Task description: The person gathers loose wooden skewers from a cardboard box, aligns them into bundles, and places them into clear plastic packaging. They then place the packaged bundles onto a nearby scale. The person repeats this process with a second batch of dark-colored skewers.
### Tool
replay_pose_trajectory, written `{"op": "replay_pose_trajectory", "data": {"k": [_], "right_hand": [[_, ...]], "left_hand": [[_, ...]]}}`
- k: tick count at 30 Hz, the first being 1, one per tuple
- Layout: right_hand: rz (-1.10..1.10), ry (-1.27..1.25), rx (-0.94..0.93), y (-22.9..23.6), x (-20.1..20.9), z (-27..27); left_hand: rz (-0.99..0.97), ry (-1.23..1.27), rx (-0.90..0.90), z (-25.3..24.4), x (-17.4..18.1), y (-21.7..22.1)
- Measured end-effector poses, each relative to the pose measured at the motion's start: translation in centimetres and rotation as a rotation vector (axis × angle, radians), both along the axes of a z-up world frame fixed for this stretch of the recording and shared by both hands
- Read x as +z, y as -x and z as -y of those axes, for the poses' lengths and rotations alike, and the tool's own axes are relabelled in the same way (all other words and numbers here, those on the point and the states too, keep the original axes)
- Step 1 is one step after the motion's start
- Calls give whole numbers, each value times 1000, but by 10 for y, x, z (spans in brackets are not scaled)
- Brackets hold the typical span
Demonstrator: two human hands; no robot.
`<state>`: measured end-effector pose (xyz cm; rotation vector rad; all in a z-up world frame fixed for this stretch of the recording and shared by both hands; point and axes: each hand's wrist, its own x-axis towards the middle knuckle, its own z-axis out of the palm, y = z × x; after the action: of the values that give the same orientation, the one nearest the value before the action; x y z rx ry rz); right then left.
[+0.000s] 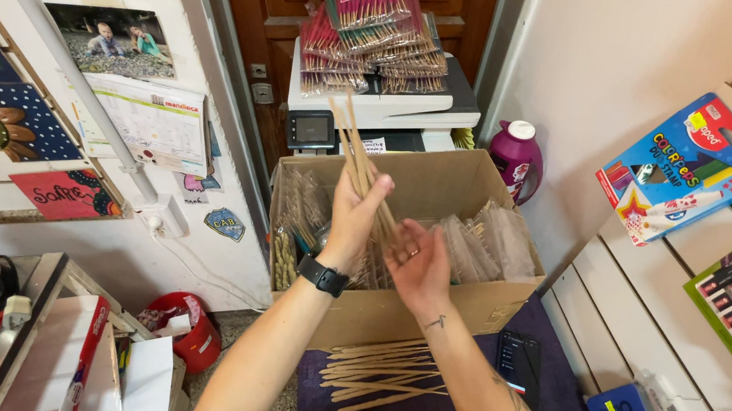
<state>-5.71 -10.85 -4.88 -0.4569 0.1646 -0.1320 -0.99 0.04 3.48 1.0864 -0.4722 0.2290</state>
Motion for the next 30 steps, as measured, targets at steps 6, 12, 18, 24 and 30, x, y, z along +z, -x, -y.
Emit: {"op": "replay_pose_trajectory", "data": {"k": [6,12,18,24,30], "right_hand": [[-112,-446,76,4,30,-11],[15,78,-27,17,70,-15],[648,720,-191,-3,71,37],[505,619,-563,-42,56,75],[475,643,-749,-29,52,135]], "left_hand": [[166,-173,-63,22,-26,-14],[307,-300,-111,21,-26,16],[594,-701,-151,24,-40,6],[657,-768,-163,14,13,-15],[347,-1195,206,-17,-50,-119]]}}
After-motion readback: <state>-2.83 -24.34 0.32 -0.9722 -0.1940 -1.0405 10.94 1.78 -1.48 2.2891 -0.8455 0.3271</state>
